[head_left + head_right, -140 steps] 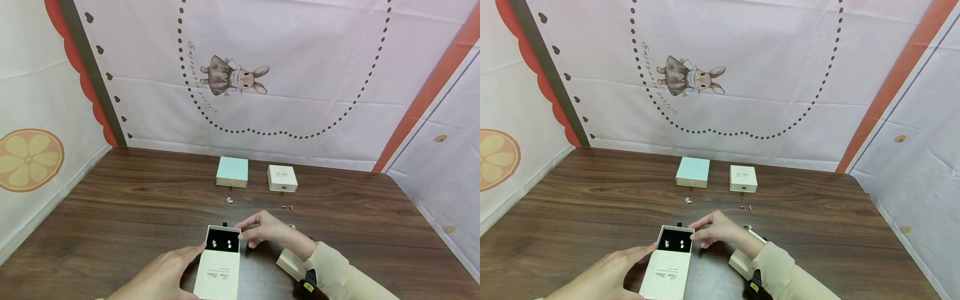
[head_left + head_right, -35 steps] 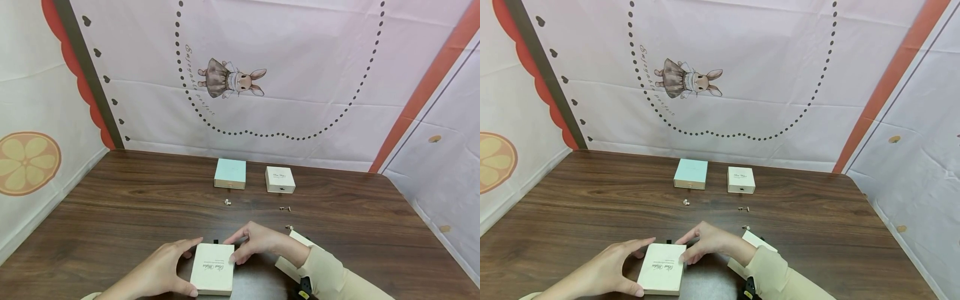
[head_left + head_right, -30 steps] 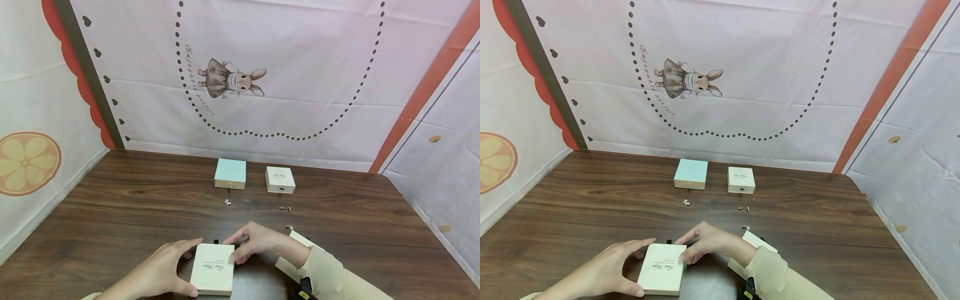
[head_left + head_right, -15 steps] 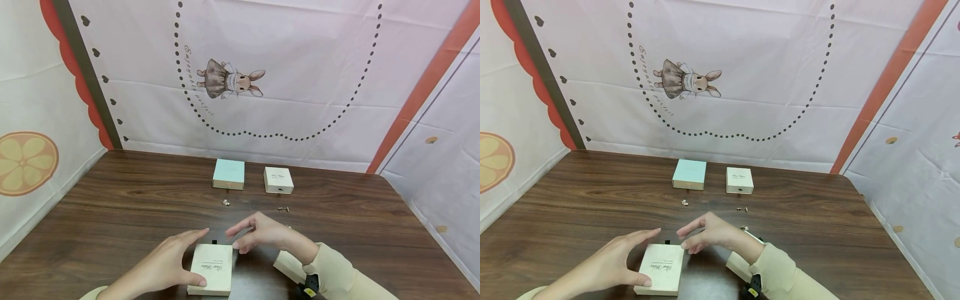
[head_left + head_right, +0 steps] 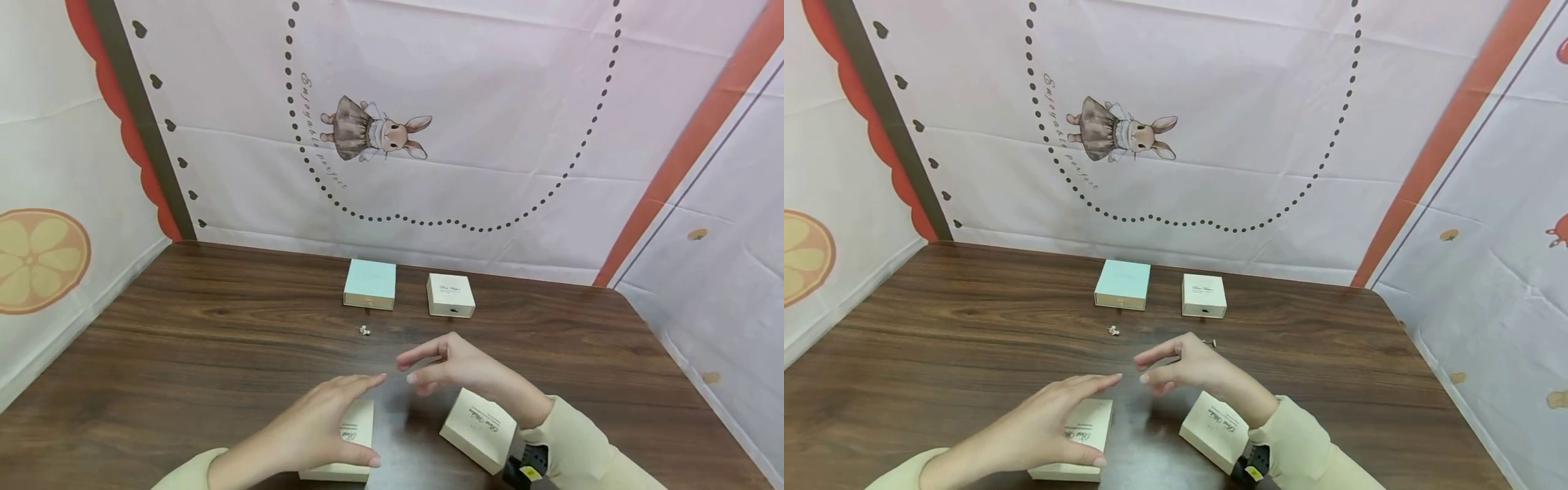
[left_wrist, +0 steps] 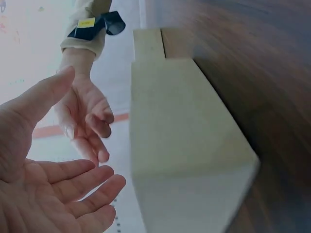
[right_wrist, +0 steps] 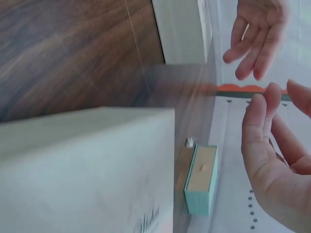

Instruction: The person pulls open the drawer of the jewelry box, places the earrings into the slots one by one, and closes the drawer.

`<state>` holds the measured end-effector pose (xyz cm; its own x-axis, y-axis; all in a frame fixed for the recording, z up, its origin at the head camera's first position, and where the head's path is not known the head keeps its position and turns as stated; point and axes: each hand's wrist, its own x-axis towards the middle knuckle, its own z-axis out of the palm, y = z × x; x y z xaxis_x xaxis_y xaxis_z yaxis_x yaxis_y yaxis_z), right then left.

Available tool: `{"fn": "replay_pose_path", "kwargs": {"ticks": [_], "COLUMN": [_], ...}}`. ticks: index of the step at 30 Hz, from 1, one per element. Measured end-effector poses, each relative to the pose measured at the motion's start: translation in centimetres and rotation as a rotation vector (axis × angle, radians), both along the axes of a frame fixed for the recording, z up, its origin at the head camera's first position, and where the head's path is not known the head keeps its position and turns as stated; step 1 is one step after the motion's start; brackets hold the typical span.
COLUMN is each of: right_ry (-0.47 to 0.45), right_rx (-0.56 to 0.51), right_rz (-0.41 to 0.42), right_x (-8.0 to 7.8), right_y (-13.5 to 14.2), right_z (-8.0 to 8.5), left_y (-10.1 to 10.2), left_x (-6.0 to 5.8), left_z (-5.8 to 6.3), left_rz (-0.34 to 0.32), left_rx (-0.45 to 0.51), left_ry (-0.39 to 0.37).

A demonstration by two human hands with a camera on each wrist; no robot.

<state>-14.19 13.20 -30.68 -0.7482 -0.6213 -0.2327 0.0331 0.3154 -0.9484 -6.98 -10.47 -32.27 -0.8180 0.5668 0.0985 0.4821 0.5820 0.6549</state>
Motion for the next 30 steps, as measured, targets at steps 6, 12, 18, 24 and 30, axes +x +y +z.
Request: {"fn": "replay_pose_path", "kwargs": {"ticks": [6, 12, 18, 24, 30], "right_ry": [0.017, 0.010, 0.002, 0.016, -0.003], "right_rx": [-0.003, 0.015, 0.017, 0.053, 0.048], "right_rz": [-0.013, -0.076, -0.110, -0.153, -0.202], "right_x": [0.0, 0.2, 0.3, 0.3, 0.5], "right_y": [1.8, 3.5, 5.3, 7.3, 9.1], "right_z": [0.3, 0.8, 1.0, 0.7, 0.0], "left_y": [1.9, 3.7, 5.3, 6.5, 7.6], "left_x": [0.1, -0.2, -0.4, -0.4, -0.4], "left_z": [0.4, 0.9, 1.0, 0.6, 0.3], "left_rz": [-0.035, -0.068, -0.094, -0.126, -0.149], "left_rx": [-0.020, -0.026, -0.054, -0.090, -0.136], "left_ry": [0.021, 0.009, 0.004, -0.023, -0.044]}}
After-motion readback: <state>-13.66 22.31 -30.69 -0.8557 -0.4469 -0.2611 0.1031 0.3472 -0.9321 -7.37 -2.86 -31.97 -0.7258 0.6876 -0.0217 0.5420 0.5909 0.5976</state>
